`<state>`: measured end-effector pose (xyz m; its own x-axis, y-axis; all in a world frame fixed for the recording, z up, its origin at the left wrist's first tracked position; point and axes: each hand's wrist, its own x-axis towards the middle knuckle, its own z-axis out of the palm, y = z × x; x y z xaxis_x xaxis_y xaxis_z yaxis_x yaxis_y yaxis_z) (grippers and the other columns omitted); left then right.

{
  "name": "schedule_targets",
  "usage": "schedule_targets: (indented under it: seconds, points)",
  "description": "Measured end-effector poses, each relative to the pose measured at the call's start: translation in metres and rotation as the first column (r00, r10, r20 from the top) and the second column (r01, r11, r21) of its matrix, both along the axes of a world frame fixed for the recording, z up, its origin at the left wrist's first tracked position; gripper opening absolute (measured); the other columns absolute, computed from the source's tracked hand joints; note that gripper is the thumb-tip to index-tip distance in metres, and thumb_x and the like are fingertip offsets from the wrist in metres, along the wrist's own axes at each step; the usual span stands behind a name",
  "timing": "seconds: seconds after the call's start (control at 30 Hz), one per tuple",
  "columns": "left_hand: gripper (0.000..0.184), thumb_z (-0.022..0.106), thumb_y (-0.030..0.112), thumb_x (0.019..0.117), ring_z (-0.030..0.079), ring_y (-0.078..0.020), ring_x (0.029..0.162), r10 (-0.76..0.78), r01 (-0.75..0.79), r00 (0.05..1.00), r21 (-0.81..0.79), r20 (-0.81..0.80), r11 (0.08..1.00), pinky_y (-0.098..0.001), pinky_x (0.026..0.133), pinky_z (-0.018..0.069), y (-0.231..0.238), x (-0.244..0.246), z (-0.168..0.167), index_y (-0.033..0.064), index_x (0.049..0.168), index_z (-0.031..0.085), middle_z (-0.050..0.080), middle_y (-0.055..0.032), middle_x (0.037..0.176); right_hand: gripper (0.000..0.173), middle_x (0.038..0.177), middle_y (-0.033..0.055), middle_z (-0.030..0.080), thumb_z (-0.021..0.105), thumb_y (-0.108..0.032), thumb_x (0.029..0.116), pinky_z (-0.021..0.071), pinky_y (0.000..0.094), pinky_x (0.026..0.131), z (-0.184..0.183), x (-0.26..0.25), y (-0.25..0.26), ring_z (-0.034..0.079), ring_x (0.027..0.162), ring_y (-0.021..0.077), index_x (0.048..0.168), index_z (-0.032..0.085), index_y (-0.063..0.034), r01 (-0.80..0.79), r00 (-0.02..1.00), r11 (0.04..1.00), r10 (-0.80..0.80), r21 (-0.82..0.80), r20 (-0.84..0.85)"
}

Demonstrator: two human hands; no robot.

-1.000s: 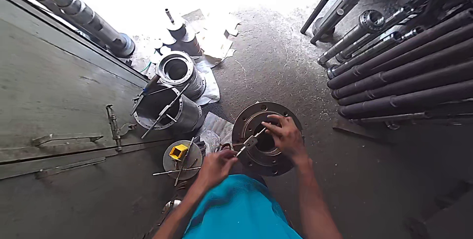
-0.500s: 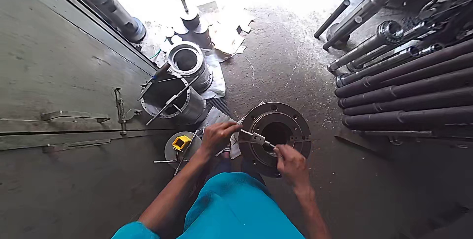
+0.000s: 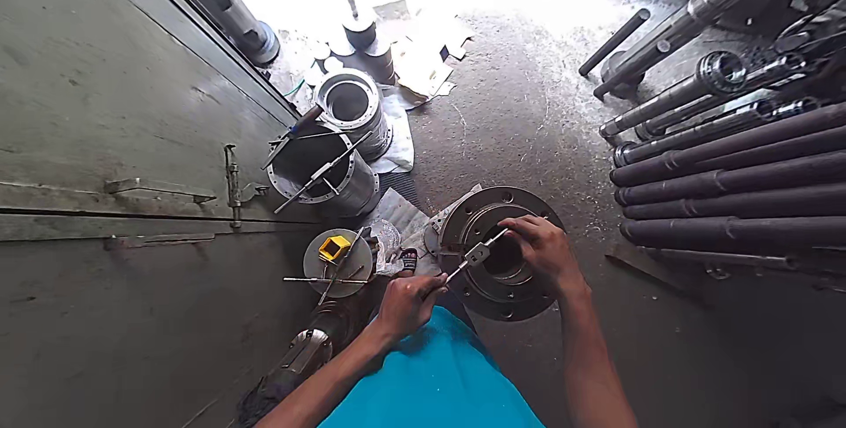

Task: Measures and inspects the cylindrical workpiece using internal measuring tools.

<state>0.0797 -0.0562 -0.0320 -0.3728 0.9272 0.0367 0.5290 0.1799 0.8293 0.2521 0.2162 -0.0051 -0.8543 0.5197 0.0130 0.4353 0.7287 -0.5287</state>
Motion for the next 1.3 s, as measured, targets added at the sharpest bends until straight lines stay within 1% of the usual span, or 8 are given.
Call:
schedule_targets:
  seconds: [0.23,0.4,0.57,0.7,0.83,0.97,1.13,1.3]
  points:
    - [0.022,0.059,0.014,0.1038,0.066,-0.0109,0.055,0.353,-0.258,0.738,-0.243,0.576,0.935,-0.0300,0.054,0.0592,0.079,-0.037,0.016,0.0039,0.118,0.072,0.075,-0.0068,0.090,0.028,0.087,0.0083,0.077,0.054,-0.024,0.1039,0.0597,0.0507,0.077,0.035,0.032,-0.033,0.074,0.078,0.0233,0.108,0.077,-0.0067,0.129,0.939,0.889,0.032,-0.439,0.342]
    - [0.018,0.062,0.015,0.1003,0.071,-0.0287,0.076,-0.179,0.259,0.938,-0.259,0.296,0.930,-0.0514,0.070,0.0561,0.182,-0.035,0.053,0.0071,0.110,0.075,0.075,-0.0133,0.091,0.031,0.084,0.0063,0.076,0.047,-0.018,0.1088,0.0536,0.0253,0.052,0.018,-0.012,-0.125,0.065,0.058,0.0082,0.107,0.070,0.0035,0.291,0.952,0.308,-0.183,-0.906,0.244]
    - [0.011,0.075,0.016,0.0849,0.068,-0.0342,0.085,-0.644,0.531,0.765,-0.534,-0.034,0.659,-0.0582,0.066,0.0529,0.234,0.014,0.071,0.0090,0.093,0.072,0.068,-0.0126,0.085,0.021,0.080,0.0068,0.076,0.048,-0.009,0.1081,0.0505,0.0214,0.048,0.012,-0.075,-0.170,0.065,0.054,0.0066,0.098,0.063,0.0034,0.308,0.742,0.047,-0.637,-0.950,0.209]
    - [0.029,0.068,0.022,0.0926,0.071,-0.0277,0.089,-0.531,0.468,0.845,-0.396,-0.062,0.790,-0.0578,0.073,0.0555,0.194,-0.013,0.052,0.0233,0.122,0.071,0.075,-0.0034,0.099,0.029,0.091,0.0032,0.077,0.049,-0.019,0.1079,0.0577,0.0261,0.061,0.015,-0.031,-0.133,0.069,0.066,0.0074,0.114,0.072,-0.0014,0.209,0.967,0.444,-0.226,-0.871,0.116]
    - [0.026,0.059,0.030,0.1005,0.073,-0.0184,0.092,-0.162,0.169,0.986,-0.249,0.052,0.953,-0.0508,0.085,0.0582,0.106,-0.049,0.041,0.0156,0.115,0.075,0.077,-0.0021,0.101,0.024,0.102,0.0012,0.078,0.060,-0.024,0.1012,0.0616,0.0362,0.082,0.010,0.014,-0.070,0.074,0.090,0.0135,0.107,0.080,-0.0135,0.222,0.952,0.966,-0.244,-0.133,-0.187]
    - [0.032,0.061,0.030,0.0989,0.074,-0.0193,0.089,-0.055,0.105,0.990,-0.421,0.131,0.901,-0.0491,0.084,0.0595,0.040,-0.016,0.050,0.0146,0.123,0.074,0.078,-0.0035,0.102,0.025,0.125,0.0013,0.073,0.062,-0.032,0.1013,0.0552,0.0446,0.081,-0.016,0.001,-0.001,0.067,0.098,0.0264,0.114,0.081,-0.0208,0.071,0.984,0.968,-0.029,0.240,-0.174]
    - [0.028,0.059,0.020,0.0944,0.073,-0.0223,0.074,0.064,-0.068,0.998,-0.317,-0.024,0.946,-0.0484,0.070,0.0591,0.034,0.025,0.035,0.0116,0.113,0.077,0.077,-0.0053,0.086,0.018,0.120,-0.0023,0.073,0.065,-0.026,0.0988,0.0564,0.0401,0.085,-0.015,-0.046,0.027,0.066,0.104,0.0224,0.106,0.081,-0.0223,-0.268,0.951,0.944,0.291,0.192,-0.103]
    - [0.029,0.057,0.024,0.0996,0.075,-0.0275,0.082,-0.054,0.002,0.984,-0.292,-0.170,0.956,-0.0535,0.069,0.0590,0.033,0.001,0.032,0.0191,0.119,0.077,0.077,-0.0065,0.096,0.034,0.100,0.0037,0.075,0.057,-0.038,0.1021,0.0557,0.0438,0.083,-0.017,-0.001,0.019,0.067,0.096,0.0262,0.094,0.079,-0.0133,-0.138,0.982,0.972,0.159,0.191,-0.100]
